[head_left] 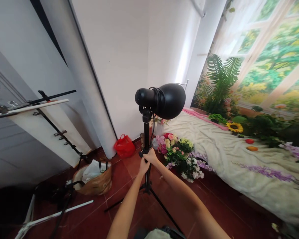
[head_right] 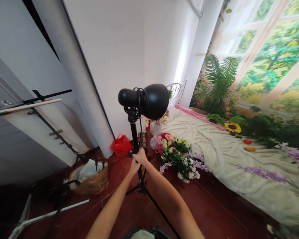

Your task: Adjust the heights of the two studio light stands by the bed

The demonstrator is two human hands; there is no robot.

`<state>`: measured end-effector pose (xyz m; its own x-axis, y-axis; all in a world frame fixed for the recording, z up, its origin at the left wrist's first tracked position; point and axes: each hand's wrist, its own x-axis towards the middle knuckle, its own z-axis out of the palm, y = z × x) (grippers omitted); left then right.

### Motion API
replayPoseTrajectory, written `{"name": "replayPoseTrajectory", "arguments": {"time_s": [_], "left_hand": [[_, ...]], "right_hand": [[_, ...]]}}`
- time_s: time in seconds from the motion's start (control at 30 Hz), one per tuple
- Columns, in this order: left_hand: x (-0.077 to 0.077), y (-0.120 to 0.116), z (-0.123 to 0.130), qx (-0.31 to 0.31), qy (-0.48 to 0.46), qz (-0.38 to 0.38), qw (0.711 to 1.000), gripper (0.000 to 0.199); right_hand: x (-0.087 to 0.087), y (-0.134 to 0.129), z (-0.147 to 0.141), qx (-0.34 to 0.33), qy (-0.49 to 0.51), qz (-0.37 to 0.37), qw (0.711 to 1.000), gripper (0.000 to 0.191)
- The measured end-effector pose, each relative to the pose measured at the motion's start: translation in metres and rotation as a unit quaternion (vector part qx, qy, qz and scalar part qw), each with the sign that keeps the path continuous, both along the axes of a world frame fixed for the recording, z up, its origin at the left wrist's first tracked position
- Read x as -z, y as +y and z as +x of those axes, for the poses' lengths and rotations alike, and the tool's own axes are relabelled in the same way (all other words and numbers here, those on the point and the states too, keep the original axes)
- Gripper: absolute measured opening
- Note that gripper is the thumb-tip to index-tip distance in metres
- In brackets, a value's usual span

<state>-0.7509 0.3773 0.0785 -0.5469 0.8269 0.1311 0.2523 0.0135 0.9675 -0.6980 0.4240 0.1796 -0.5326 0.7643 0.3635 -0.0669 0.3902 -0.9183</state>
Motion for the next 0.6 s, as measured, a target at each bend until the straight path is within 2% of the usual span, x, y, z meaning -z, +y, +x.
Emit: {"name": "replayPoseTrajectory", "arguments": {"time_s": [0.1, 0.27, 0.37, 0.47, 0.6], "left_hand": [[-0.001, -0.001, 0.003, -0.015, 0.011, 0.013, 1.000, 0.031], [-0.006, -0.004, 0.005, -0.013, 0.017, 0.016, 1.000, 0.031], [-0.007, -0.004, 0.006, -0.023, -0.008, 0.042, 0.999, 0.032], [-0.010, -0.003, 0.007, -0.036, -0.041, 0.052, 0.997, 0.033], [-0.019, 0.003, 0.009, -0.050, -0.080, 0.049, 0.994, 0.034]], "right_hand": [[-0.038, 0.003, -0.001, 0.002, 0.003, 0.014, 1.000, 0.005], [-0.134, 0.008, -0.001, 0.013, 0.032, 0.089, 0.995, 0.005], [-0.176, 0.012, -0.001, 0.018, 0.051, 0.123, 0.991, 0.007], [-0.190, 0.014, -0.002, 0.032, 0.051, 0.129, 0.990, 0.009], [-0.180, 0.011, -0.001, 0.037, 0.044, 0.116, 0.992, 0.008]]}}
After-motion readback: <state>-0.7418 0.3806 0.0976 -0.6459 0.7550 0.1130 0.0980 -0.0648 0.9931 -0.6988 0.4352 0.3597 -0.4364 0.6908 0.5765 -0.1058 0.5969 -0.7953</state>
